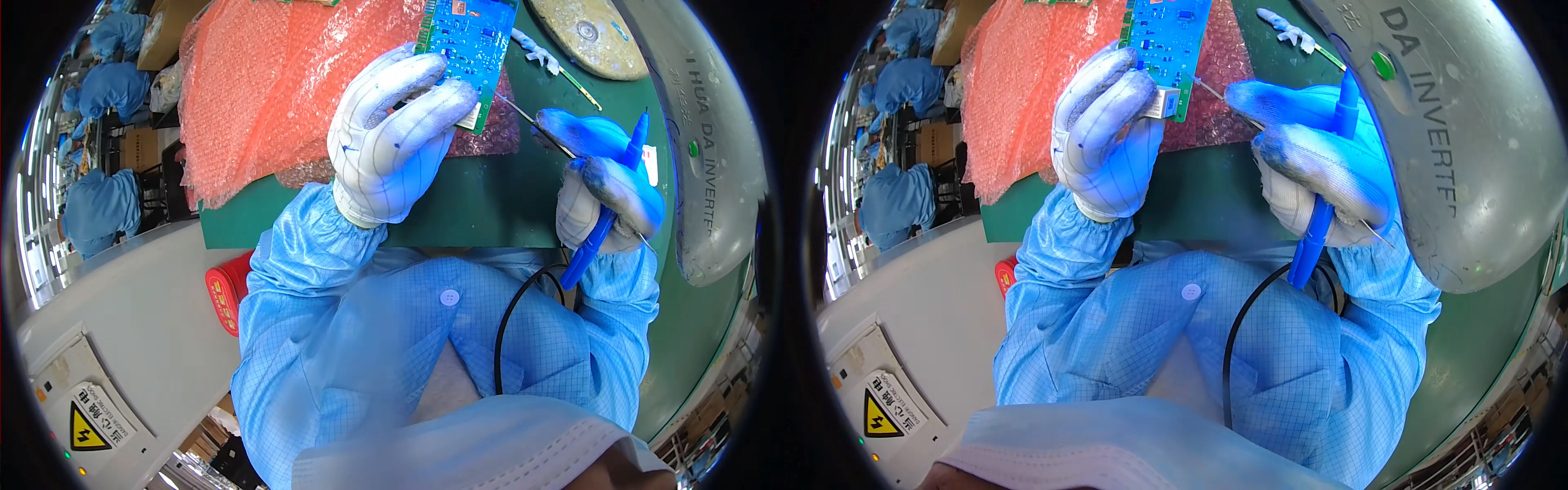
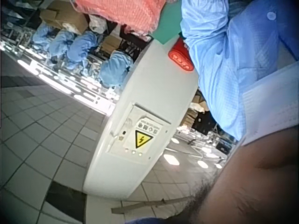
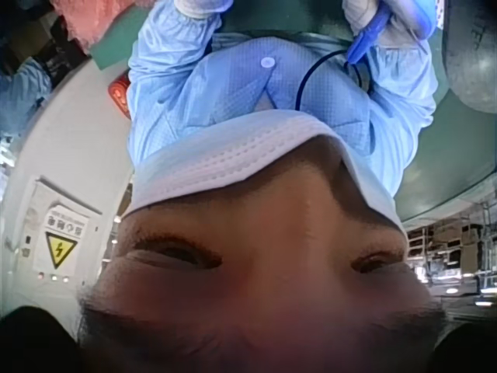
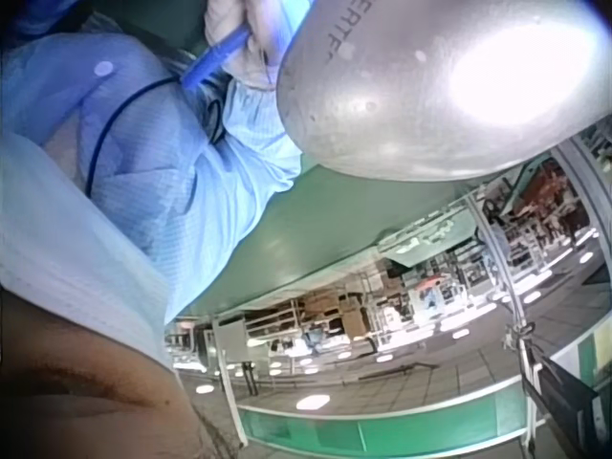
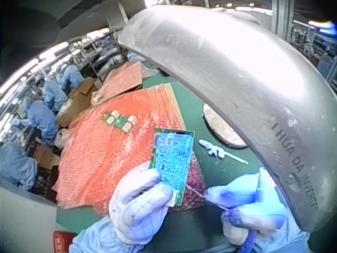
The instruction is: Assemble and inspect components on a printed circuit board.
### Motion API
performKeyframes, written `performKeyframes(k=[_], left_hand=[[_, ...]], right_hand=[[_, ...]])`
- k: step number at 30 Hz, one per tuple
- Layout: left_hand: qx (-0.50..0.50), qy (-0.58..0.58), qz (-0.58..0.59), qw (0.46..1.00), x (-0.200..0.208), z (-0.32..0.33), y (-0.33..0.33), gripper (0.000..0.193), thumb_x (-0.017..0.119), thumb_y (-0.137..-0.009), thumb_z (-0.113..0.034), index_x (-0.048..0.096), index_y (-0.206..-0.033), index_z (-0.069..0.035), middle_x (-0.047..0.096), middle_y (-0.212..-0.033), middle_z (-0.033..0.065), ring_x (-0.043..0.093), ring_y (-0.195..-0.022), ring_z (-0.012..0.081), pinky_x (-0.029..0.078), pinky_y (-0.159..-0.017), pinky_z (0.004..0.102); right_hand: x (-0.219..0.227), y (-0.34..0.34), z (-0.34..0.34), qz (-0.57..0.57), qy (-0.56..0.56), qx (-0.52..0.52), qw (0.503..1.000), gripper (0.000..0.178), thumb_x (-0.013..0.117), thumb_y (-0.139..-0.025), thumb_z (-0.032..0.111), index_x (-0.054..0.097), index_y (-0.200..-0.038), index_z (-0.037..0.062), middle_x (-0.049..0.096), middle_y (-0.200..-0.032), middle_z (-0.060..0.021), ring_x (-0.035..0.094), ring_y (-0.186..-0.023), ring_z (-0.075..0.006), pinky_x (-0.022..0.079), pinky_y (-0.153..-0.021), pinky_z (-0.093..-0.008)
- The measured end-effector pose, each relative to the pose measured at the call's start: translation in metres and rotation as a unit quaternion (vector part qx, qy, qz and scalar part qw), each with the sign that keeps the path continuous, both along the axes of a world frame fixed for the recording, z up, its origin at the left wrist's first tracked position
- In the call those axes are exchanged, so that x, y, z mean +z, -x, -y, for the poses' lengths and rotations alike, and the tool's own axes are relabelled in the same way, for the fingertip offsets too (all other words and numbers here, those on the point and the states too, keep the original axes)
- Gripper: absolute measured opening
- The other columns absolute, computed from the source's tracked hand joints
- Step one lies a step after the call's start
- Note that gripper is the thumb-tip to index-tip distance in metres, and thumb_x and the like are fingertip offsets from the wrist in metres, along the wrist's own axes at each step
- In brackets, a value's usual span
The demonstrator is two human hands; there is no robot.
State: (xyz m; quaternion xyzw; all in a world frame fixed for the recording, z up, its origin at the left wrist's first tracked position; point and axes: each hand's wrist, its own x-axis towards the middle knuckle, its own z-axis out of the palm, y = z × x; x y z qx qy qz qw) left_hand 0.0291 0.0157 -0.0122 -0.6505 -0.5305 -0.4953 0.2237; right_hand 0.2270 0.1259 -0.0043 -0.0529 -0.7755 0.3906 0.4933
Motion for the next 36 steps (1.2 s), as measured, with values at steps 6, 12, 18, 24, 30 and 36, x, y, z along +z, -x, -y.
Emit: performKeyframes(k=[6, 12, 18, 24, 30, 36], left_hand=[[-0.011, 0.039, -0.053, 0.998, 0.005, 0.006, 0.002, 0.045, 0.08, -0.07, 0.003, 0.059, -0.109, -0.008, 0.061, -0.111, 0.016, 0.062, -0.106, 0.032, 0.053, -0.091, 0.039], [-0.01, 0.038, -0.035, 0.999, 0.004, 0.006, 0.002, 0.047, 0.078, -0.069, 0.005, 0.058, -0.11, -0.007, 0.06, -0.113, 0.0168, 0.062, -0.107, 0.0325, 0.053, -0.091, 0.0397], [-0.039, 0.085, 0.025, 0.995, 0.003, 0.011, 0.004, 0.05, 0.073, -0.069, 0.009, 0.056, -0.114, -0.004, 0.06, -0.116, 0.0176, 0.06, -0.109, 0.0311, 0.05, -0.093, 0.0385], [-0.066, 0.034, 0.168, 0.983, -0.01, 0.006, -0.002, 0.049, 0.069, -0.064, 0.006, 0.065, -0.111, -0.007, 0.066, -0.11, 0.0103, 0.061, -0.106, 0.0298, 0.051, -0.091, 0.0372], [-0.091, 0.0, 0.184, 0.979, -0.017, 0.001, -0.005, 0.046, 0.071, -0.065, 0.01, 0.064, -0.107, -0.007, 0.065, -0.111, 0.0108, 0.063, -0.104, 0.0276, 0.052, -0.089, 0.035], [-0.12, 0.03, 0.257, 0.959, -0.016, 0.001, -0.008, 0.044, 0.075, -0.064, 0.008, 0.065, -0.104, -0.007, 0.066, -0.107, 0.0105, 0.064, -0.102, 0.0262, 0.052, -0.088, 0.0329]], right_hand=[[0.006, -0.001, -0.003, 0.052, -0.011, 0.043, 0.998, 0.037, 0.068, -0.08, 0.004, 0.059, -0.116, 0.0091, 0.064, -0.107, -0.0243, 0.066, -0.088, -0.0349, 0.055, -0.076, -0.0459], [0.011, -0.001, -0.008, 0.104, -0.022, 0.088, 0.99, 0.042, 0.071, -0.078, 0.005, 0.06, -0.118, 0.0089, 0.064, -0.11, -0.0238, 0.066, -0.088, -0.0332, 0.054, -0.075, -0.0426], [0.019, -0.006, -0.005, 0.139, -0.058, 0.11, 0.982, 0.043, 0.072, -0.077, 0.007, 0.061, -0.119, 0.0098, 0.064, -0.11, -0.0238, 0.066, -0.086, -0.0336, 0.054, -0.075, -0.0413], [0.01, 0.009, -0.012, 0.066, -0.047, 0.152, 0.985, 0.031, 0.064, -0.085, 0.01, 0.058, -0.116, 0.0076, 0.064, -0.107, -0.0244, 0.066, -0.088, -0.0364, 0.055, -0.074, -0.0452], [0.005, 0.014, -0.01, -0.056, 0.3, 0.135, 0.943, 0.025, 0.049, -0.097, 0.01, 0.05, -0.122, 0.0061, 0.064, -0.108, -0.0233, 0.065, -0.096, -0.0391, 0.058, -0.072, -0.0474], [0.004, 0.014, -0.013, -0.032, 0.337, 0.193, 0.921, 0.026, 0.048, -0.096, 0.013, 0.05, -0.121, 0.0062, 0.064, -0.107, -0.0232, 0.065, -0.096, -0.036, 0.057, -0.072, -0.0466]])
